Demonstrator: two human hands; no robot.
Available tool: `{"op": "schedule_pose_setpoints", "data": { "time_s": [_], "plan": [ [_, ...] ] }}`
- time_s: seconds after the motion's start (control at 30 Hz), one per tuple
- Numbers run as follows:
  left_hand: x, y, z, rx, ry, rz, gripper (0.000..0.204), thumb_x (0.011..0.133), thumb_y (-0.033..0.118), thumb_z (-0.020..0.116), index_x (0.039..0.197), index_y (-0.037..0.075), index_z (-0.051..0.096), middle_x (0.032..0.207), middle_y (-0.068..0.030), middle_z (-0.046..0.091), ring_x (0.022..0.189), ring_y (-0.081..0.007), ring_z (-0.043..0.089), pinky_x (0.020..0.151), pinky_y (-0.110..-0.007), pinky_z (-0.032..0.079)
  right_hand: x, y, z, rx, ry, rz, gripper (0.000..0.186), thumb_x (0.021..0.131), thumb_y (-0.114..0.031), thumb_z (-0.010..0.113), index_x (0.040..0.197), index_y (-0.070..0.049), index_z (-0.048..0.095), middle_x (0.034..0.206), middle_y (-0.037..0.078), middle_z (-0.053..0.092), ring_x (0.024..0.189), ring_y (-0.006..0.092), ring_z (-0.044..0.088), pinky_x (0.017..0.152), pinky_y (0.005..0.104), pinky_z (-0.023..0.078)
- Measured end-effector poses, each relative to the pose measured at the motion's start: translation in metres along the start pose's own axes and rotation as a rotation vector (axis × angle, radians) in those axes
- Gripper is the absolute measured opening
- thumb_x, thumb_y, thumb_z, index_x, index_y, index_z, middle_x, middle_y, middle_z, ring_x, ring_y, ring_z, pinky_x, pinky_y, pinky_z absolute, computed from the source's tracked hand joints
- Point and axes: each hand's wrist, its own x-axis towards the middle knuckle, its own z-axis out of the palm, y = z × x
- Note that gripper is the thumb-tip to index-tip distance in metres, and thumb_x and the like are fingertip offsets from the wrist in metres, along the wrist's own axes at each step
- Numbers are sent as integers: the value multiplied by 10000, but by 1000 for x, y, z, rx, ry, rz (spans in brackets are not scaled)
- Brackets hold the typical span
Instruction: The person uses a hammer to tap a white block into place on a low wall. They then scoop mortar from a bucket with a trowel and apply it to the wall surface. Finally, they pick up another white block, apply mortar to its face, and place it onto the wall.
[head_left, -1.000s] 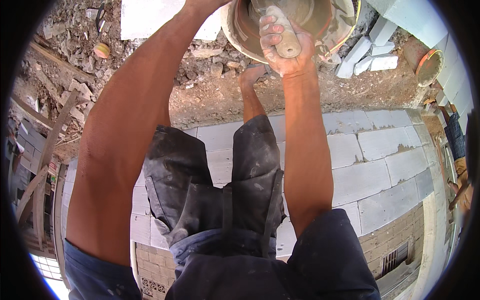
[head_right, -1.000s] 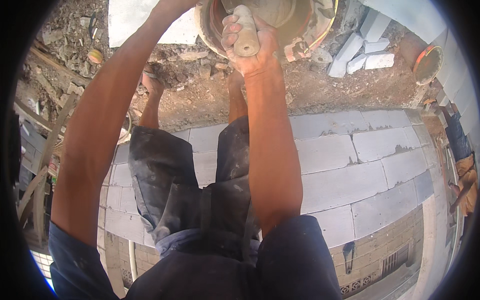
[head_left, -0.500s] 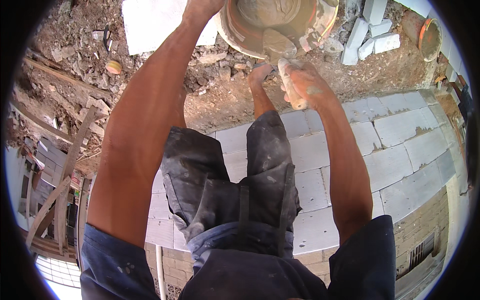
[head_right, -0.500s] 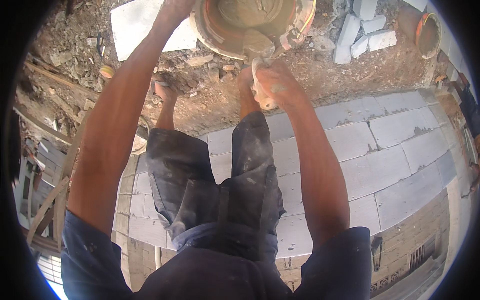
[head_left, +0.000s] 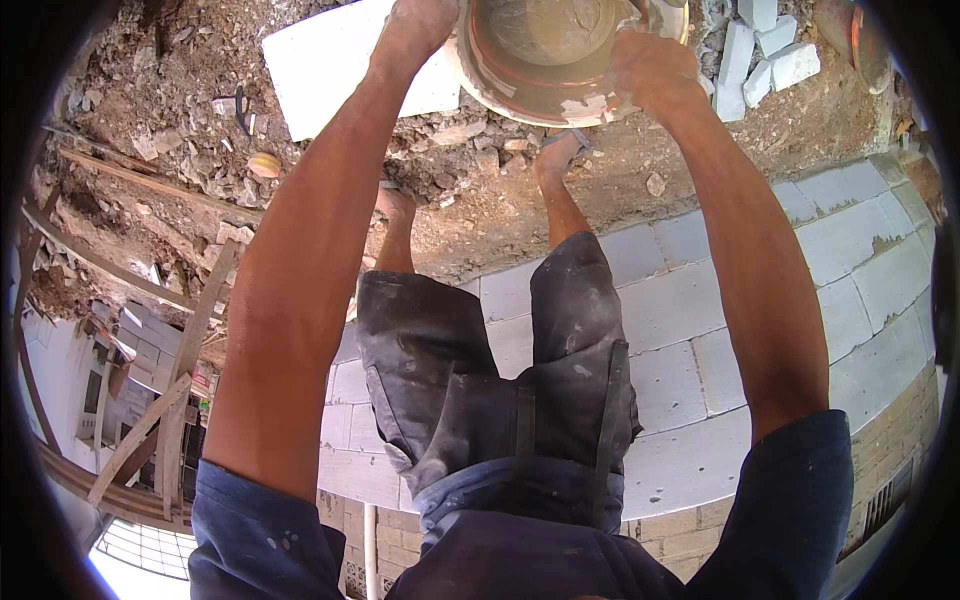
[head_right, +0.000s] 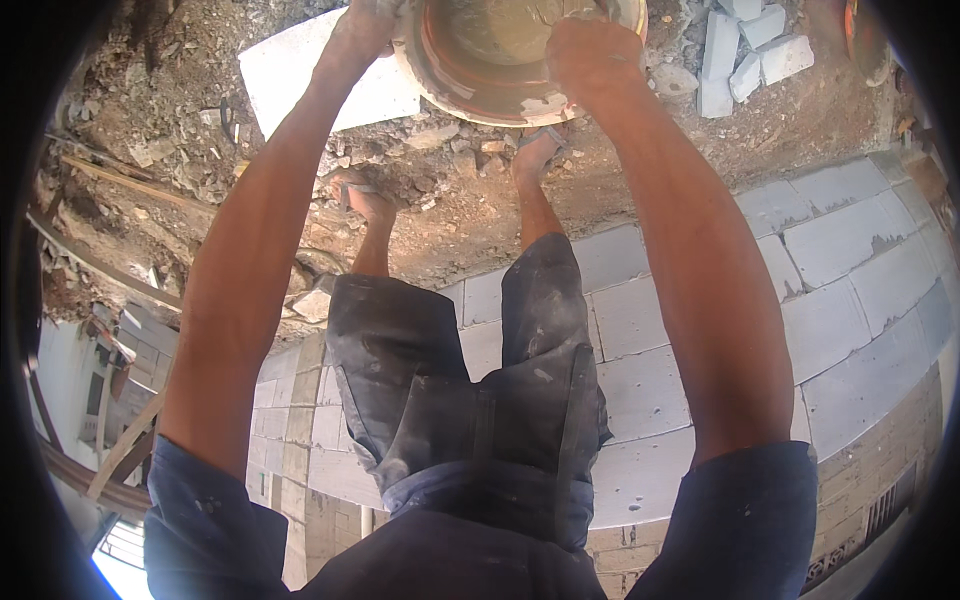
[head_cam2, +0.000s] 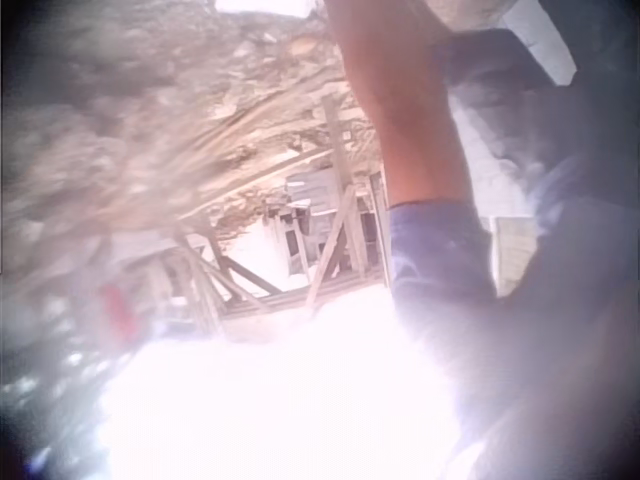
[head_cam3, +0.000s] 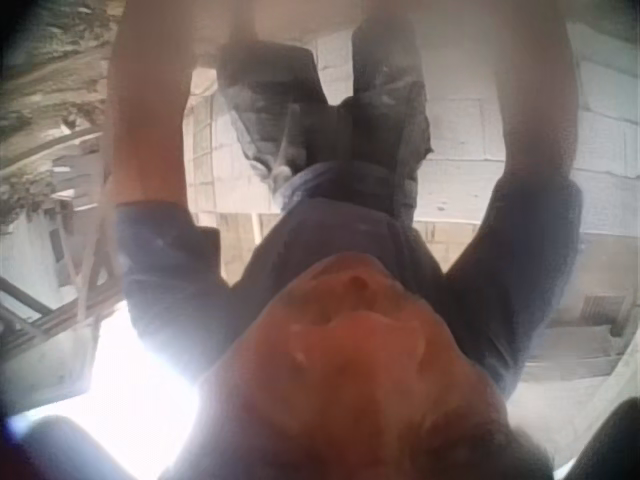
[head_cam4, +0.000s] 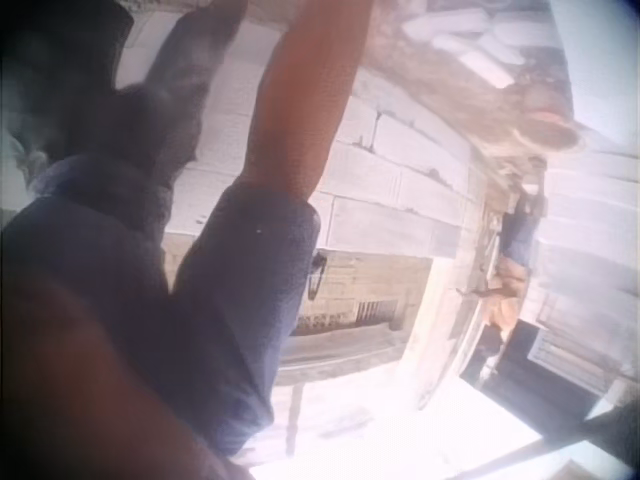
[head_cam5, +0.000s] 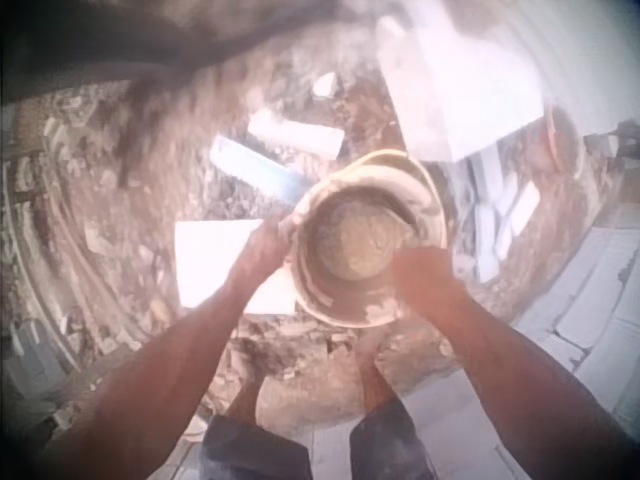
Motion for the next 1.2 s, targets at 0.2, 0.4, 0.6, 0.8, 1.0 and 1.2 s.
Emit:
{"op": "schedule_pose_setpoints", "data": {
  "time_s": [0.2, 0.4, 0.6, 0.8, 1.0, 1.2],
  "plan": [
    [8, -12, 9, 78, -56, 123, 425, 953, 302, 468, 1292, 47, 439, 1034, -270, 608, 872, -438, 612, 772, -468, 492, 31, -10, 139, 1300, -150, 128, 257, 966, -240, 434, 1074, -18, 502, 815, 132, 572, 652, 222, 607, 555, 329, 513],
    [-11, 37, -31, -323, -249, -323, 585, 940, 515, 452, 1321, 72, 455, 1117, -183, 602, 979, -265, 642, 825, -368, 546, -5, -92, 101, 3189, -684, -266, 306, 994, -259, 322, 1046, 19, 438, 820, 124, 542, 654, 196, 599, 522, 330, 525],
    [-13, 33, -31, -273, -255, -285, 599, 937, 561, 425, 1284, 73, 455, 1080, -156, 598, 936, -244, 648, 776, -349, 569, 10, -83, 45, 3693, -843, -754, 317, 942, -280, 401, 851, 10, 493, 729, 99, 554, 604, 187, 604, 556, 343, 578],
    [-11, 39, -31, -159, -294, -246, 572, 943, 589, 368, 1213, 98, 487, 937, -126, 614, 836, -218, 645, 664, -332, 586, 28, -22, 48, 3973, -880, -1199, 201, 766, -23, 578, 934, 15, 475, 804, 88, 535, 665, 181, 596, 571, 293, 541],
    [3, 41, -26, -358, -254, -170, 679, 847, 565, 600, 1274, 52, 476, 1033, -140, 633, 867, -230, 633, 716, -383, 555, -2, 12, 87, 3197, -583, -329, 338, 861, -128, 565, 1134, 27, 440, 827, 100, 531, 672, 196, 592, 556, 337, 534],
    [-11, 74, -2, -193, -423, -330, 360, 717, 187, 693, 983, -53, 649, 868, -156, 668, 790, -253, 643, 765, -351, 490, -59, 18, 62, 763, 74, 57, 276, 882, -181, 550, 1114, -32, 571, 1022, 139, 574, 815, 256, 610, 731, 402, 523]
  ]
}}
